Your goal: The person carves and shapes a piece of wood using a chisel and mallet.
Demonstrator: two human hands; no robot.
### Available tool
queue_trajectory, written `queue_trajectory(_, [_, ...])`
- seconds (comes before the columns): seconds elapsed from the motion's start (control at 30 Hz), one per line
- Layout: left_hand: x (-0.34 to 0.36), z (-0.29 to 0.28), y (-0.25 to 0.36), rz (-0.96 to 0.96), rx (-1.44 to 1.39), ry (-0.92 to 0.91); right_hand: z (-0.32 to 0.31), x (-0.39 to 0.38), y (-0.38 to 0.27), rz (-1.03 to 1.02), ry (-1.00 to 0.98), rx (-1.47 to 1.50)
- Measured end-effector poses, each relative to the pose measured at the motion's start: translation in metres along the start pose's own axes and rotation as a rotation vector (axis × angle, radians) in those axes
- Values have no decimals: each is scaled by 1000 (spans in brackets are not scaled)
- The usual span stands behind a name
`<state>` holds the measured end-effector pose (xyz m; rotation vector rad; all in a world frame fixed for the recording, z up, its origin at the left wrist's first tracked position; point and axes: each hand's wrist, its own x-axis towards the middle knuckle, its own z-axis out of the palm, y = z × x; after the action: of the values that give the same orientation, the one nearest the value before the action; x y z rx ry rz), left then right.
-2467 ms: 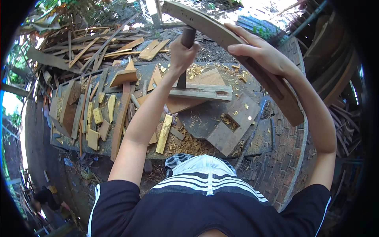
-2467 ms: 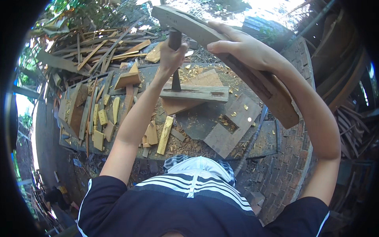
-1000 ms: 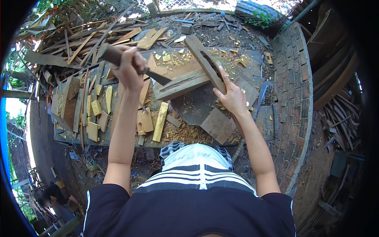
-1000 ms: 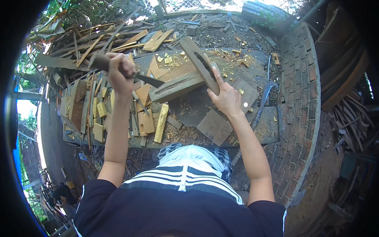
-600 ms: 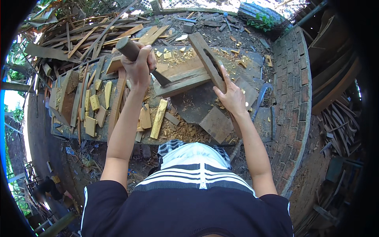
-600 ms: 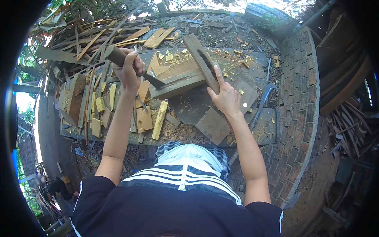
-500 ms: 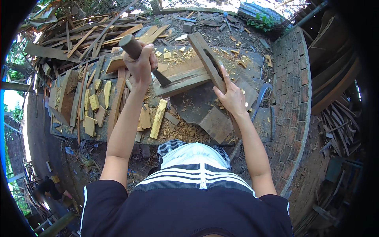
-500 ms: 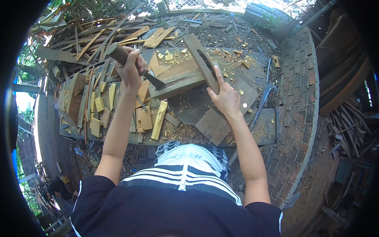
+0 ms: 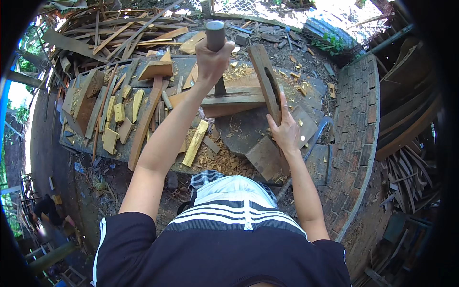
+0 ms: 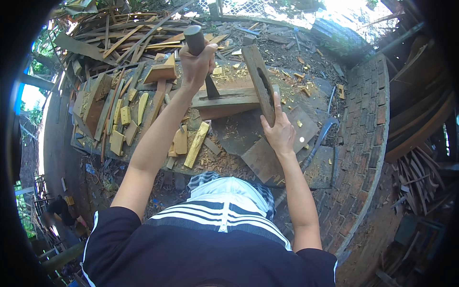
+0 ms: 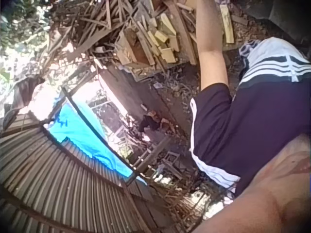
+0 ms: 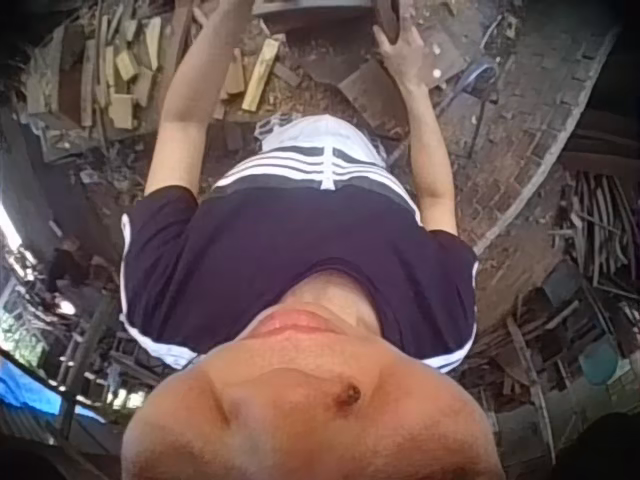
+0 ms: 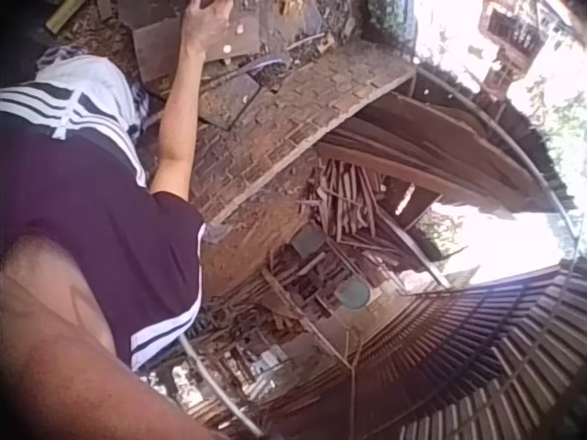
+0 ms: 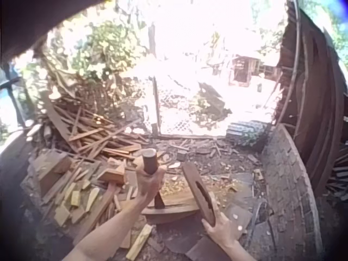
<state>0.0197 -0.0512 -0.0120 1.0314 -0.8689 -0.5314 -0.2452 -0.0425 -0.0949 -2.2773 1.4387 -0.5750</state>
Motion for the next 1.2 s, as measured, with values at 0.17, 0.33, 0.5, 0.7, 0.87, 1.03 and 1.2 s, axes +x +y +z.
queue_trajectory(0.17, [4, -8, -6, 2, 29, -27, 2, 0, -3, -11, 4, -19])
queue_trajectory(0.33, [4, -13, -4, 5, 80, 13, 1, 1, -2, 8, -14, 24])
queue_trajectory(0.5, [3, -11, -6, 22, 5, 9, -16, 12, 0, 48, -127, -7])
queue_trajectory(0.7, [14, -14, -29, 68, 227, -45, -106, 56, -80, -80, -178, 310])
queue_trajectory(0.87, [11, -13, -21, 25, 194, -58, -161, 75, -160, -477, 24, 425])
queue_trajectory(1.03, [9, -7, -19, -13, 151, -34, -164, 101, -162, -570, -249, -98])
queue_trajectory(1.2, [1, -3, -18, 116, 215, -37, -174, 90, -174, -532, -84, 197])
